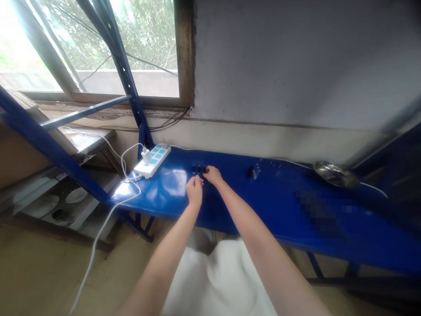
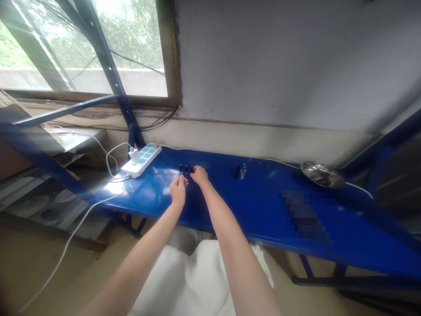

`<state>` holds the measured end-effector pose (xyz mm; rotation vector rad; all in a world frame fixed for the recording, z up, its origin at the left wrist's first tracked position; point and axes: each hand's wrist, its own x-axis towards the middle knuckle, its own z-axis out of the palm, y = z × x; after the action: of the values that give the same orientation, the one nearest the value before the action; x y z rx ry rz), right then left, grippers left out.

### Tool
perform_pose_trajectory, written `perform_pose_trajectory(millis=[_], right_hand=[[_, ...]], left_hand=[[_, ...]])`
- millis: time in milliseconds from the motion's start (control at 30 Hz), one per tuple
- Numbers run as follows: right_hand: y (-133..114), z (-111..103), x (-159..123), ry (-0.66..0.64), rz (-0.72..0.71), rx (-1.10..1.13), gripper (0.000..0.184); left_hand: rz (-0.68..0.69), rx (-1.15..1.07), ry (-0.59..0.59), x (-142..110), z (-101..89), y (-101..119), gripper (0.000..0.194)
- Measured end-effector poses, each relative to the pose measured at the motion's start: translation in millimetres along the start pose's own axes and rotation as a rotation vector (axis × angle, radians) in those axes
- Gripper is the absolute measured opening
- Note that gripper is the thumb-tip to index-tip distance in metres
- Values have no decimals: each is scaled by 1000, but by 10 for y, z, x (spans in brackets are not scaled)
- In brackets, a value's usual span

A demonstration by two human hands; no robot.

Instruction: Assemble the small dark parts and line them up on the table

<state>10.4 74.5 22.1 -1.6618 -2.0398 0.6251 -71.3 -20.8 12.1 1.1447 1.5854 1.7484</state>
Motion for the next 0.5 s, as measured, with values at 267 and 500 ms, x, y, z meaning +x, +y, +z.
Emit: perform_pose_trajectory(millis=[267,500], right_hand=[[-48,-207,-103,-78,20,21,27],[499,-832,-497,-145,-25,114,21]], left_hand=[[-12,1,16,1,-3,4,33],[1,1,0,-7,10,10,33]])
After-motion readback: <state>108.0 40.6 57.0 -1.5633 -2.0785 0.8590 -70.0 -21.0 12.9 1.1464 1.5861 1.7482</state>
